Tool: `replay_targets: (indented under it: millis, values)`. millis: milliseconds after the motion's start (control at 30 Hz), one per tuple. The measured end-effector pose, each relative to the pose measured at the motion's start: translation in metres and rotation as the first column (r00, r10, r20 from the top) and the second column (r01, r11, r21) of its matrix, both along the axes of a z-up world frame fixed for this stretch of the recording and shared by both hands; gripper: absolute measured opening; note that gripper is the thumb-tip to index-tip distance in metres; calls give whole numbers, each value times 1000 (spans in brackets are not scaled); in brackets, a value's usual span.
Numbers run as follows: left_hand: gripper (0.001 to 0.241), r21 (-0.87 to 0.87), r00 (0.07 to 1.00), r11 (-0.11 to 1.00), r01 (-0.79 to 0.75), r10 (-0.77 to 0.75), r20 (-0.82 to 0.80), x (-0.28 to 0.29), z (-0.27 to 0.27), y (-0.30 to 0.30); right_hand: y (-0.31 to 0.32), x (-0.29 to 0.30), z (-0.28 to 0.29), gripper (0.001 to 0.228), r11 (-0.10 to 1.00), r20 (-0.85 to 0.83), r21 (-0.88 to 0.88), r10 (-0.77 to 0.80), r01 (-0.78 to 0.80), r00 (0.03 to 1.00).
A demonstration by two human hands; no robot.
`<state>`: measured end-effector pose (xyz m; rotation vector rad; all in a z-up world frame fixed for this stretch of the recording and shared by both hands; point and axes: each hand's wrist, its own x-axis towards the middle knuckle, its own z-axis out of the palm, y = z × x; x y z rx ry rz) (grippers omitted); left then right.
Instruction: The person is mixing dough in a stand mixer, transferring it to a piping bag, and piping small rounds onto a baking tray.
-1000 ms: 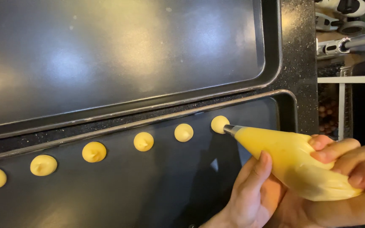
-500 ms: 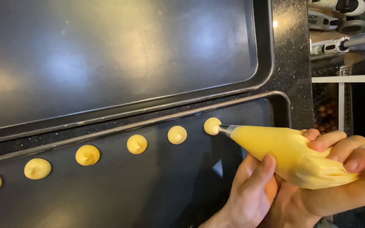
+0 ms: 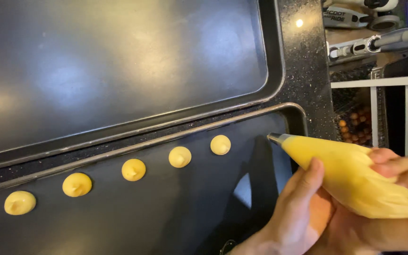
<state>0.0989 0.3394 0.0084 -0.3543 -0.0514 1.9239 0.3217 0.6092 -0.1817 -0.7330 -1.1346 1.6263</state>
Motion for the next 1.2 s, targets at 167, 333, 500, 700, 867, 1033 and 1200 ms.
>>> replay_targets:
  millis: [167, 333, 500, 700, 867, 1033, 1200]
  values:
    - [57, 3, 998, 1000, -9, 9, 55, 3, -10, 4, 0, 15, -2, 35, 1000, -12, 6, -4, 4, 1000]
    - [58, -3, 999, 1000, 19, -19, 41, 1, -7, 2, -65, -49, 68, 35, 1000, -33, 17, 1, -1, 999]
    - [58, -24, 997, 998, 52, -51, 49, 1, -4, 1, -139, -70, 157, 35, 1000, -54, 29, 11, -9, 998]
    - [58, -6, 998, 999, 43, -43, 53, 1, -4, -1, -158, -81, 168, 36, 999, -78, 43, 24, -20, 997]
    - [60, 1, 999, 1000, -8, 8, 31, 1, -3, 1, -161, -125, 181, 36, 998, -97, 57, 35, -29, 995]
    - [63, 17, 993, 998, -67, 68, -93, -6, 5, 1, -141, -132, 164, 36, 997, -123, 69, 47, -39, 991]
    - [61, 29, 980, 995, -90, 94, -178, 2, 1, 11, -146, -141, 164, 34, 997, -132, 77, -17, 28, 991]
